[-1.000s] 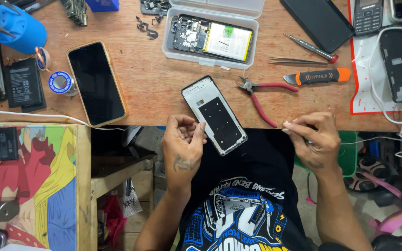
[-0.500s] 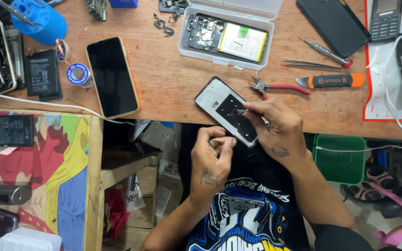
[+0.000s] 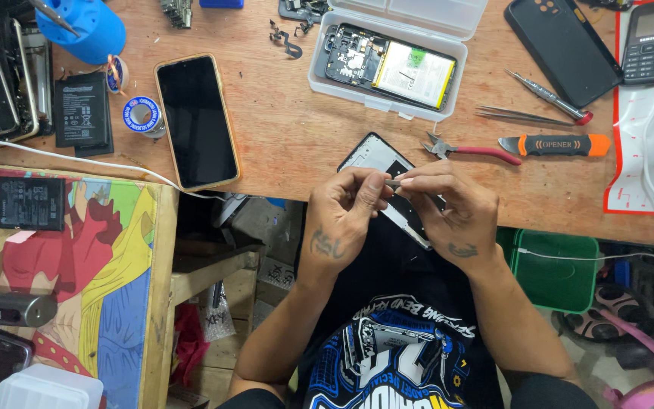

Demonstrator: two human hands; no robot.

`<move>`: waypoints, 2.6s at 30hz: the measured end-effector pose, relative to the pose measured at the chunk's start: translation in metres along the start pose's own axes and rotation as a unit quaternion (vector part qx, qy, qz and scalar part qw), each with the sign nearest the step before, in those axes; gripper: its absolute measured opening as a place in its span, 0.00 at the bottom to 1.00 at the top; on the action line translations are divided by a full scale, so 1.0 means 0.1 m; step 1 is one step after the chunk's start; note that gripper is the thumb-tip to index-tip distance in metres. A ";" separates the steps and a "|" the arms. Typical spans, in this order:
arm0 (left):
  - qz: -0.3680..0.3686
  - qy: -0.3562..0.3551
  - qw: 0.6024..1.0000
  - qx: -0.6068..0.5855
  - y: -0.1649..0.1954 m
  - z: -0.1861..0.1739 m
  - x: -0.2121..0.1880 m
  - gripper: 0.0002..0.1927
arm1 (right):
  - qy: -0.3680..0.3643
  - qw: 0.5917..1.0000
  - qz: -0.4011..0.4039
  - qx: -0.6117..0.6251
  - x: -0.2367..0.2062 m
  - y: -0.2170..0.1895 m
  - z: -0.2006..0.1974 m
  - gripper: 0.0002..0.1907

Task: The person works on a disassembled smartphone, using pliers to remove small components and applying adhesive to the frame. The person then wipes the frame with a cloth and places the phone into a plastic container.

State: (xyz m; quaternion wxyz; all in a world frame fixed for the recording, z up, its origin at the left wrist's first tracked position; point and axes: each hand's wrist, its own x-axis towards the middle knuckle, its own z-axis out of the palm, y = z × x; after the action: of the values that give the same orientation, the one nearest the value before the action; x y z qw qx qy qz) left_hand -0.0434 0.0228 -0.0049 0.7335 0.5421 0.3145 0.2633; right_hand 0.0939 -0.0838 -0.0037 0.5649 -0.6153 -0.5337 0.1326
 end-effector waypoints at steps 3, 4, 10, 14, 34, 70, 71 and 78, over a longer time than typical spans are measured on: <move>0.012 -0.013 1.000 0.005 -0.06 0.02 0.02 0.11 | 0.006 1.000 -0.010 -0.027 0.01 0.00 -0.01 0.13; 0.011 -0.003 1.000 0.016 -0.08 0.03 0.02 0.11 | 0.005 1.000 -0.004 -0.029 0.01 -0.01 -0.01 0.13; -0.001 -0.018 1.000 0.014 -0.14 -0.02 0.05 0.10 | -0.024 0.996 0.032 -0.078 0.03 -0.03 -0.04 0.12; 0.004 -0.063 0.996 -0.058 -0.15 -0.08 0.06 0.11 | -0.011 0.996 0.086 0.023 0.02 -0.05 -0.04 0.11; -0.007 -0.065 0.998 -0.003 -0.09 -0.05 0.01 0.08 | -0.021 0.994 0.031 -0.102 0.03 -0.24 -0.08 0.12; -0.007 -0.125 0.987 -0.104 -0.08 0.00 -0.12 0.09 | 0.010 0.981 0.132 0.144 -0.22 -0.07 -0.21 0.10; -0.004 -0.126 0.987 -0.095 -0.08 -0.01 -0.12 0.09 | 0.010 0.981 0.133 0.139 -0.22 -0.08 -0.21 0.10; 0.009 -0.128 0.987 -0.100 -0.07 -0.01 -0.14 0.08 | 0.002 0.981 0.124 0.151 -0.19 -0.11 -0.21 0.10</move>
State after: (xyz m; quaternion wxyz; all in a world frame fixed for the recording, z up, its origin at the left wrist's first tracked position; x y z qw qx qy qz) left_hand -0.0528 0.0112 -0.0097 0.8159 0.4979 0.1847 0.2287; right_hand 0.0966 -0.1130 0.0041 0.6314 -0.5843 -0.4262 0.2797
